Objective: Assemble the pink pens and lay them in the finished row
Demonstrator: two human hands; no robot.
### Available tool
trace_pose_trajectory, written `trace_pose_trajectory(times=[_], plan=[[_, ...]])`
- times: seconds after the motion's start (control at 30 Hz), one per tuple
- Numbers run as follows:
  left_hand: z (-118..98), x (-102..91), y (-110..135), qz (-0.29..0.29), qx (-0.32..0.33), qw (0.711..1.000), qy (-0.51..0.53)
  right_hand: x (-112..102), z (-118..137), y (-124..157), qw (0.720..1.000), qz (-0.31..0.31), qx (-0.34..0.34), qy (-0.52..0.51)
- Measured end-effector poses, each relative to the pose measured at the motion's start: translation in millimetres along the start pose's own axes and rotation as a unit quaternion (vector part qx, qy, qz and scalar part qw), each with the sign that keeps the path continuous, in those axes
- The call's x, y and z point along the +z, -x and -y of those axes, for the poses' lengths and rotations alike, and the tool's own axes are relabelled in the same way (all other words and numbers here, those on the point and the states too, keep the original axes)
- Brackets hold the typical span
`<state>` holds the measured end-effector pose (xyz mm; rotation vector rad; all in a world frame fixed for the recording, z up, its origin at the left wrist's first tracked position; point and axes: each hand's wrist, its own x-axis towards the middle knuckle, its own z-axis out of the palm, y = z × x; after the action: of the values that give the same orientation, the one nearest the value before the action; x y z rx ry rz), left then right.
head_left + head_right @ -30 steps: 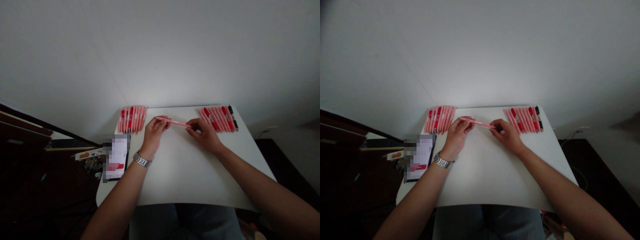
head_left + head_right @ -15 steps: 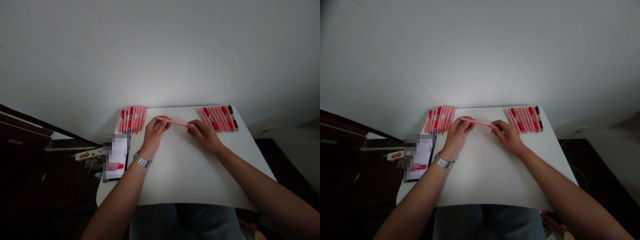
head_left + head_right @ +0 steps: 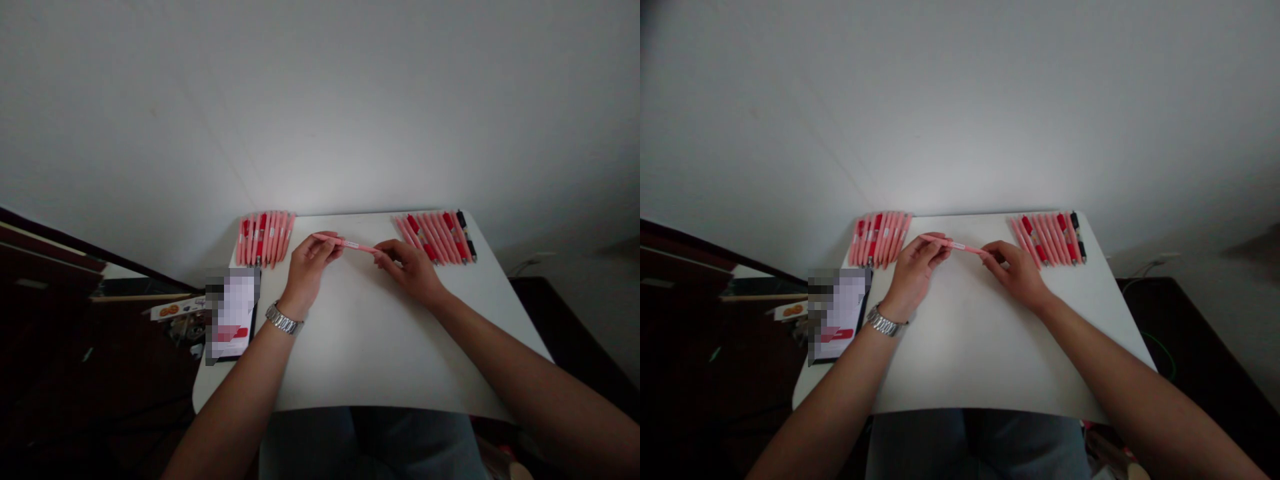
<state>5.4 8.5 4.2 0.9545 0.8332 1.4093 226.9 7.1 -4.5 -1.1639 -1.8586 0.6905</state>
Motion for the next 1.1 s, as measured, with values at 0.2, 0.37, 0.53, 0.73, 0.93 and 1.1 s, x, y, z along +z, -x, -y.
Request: trace_pose_trajectory(times=[0.2, 0.37, 0.53, 0.73, 0.93, 1.1], plan=[[0.1, 0.3, 0.5, 0.007, 0.0, 1.0, -0.005, -2.4, 2.3, 0.8, 1.0, 0.026, 0.0, -0.004], [2.0, -0.6, -0.4, -0.002, 0.003, 1.0, -0.008, 0.9, -0.8, 0.5, 1.0, -0.005, -0.011, -0.022], [2.6, -1.7, -0.8, -0.004, 0.003, 1.0, -0.01, 2.7, -4.2, 0.3, 1.0, -0.018, -0.012, -0.007], [1.0, -0.6, 0.0, 0.005, 0.001, 1.0, -0.008, -0.1, -1.4, 0.2, 0.999, -0.008, -0.01, 0.03], [-0.2, 0.3, 0.7, 0.012, 0.0, 1.0, -0.013, -2.9, 2.6, -0.3, 1.0, 0.011, -0.016, 0.023], [0.2, 0.0, 0.2, 0.008, 0.006, 1.0, -0.012, 0.1, -1.6, -0.2, 1.0, -0.006, -0.015, 0.013]])
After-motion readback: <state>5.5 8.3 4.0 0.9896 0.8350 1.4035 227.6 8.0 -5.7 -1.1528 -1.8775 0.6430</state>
